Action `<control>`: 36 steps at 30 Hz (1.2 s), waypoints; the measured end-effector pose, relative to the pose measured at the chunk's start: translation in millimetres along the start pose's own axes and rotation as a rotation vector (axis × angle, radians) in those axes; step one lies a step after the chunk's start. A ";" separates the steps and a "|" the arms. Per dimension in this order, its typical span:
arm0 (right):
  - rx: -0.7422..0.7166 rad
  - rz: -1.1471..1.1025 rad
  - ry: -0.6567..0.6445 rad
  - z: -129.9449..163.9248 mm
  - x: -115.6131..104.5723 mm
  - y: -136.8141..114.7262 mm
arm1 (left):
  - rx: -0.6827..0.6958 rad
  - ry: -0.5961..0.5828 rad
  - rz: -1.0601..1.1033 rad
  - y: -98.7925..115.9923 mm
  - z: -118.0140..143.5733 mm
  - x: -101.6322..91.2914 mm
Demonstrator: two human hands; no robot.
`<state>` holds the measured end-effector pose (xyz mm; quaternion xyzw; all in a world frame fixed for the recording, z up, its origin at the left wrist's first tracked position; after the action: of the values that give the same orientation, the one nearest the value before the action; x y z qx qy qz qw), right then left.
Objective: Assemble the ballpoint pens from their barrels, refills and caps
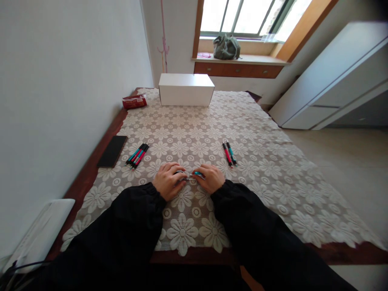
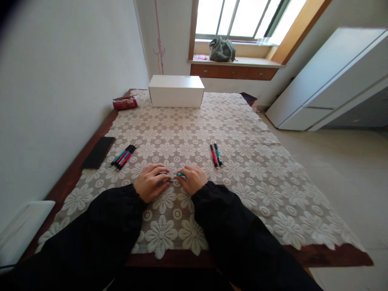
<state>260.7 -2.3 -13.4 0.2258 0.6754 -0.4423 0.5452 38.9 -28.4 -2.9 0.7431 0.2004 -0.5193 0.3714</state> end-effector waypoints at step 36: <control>-0.311 -0.262 0.202 22.3 -14.2 -32.2 | 0.137 0.379 0.325 16.7 1.3 -18.0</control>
<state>251.6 -35.0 10.8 0.0927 0.8102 -0.3750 0.4408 42.6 -38.5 19.2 0.8729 0.1087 -0.3169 0.3546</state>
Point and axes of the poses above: each hand's wrist, its own z-axis away from the middle knuckle, its own x-axis out of the palm, y = z × x, the point moved 1 cm from there along -z, towards the middle knuckle, and after that the axes turned 13 degrees about -y, right-handed, at the moved point
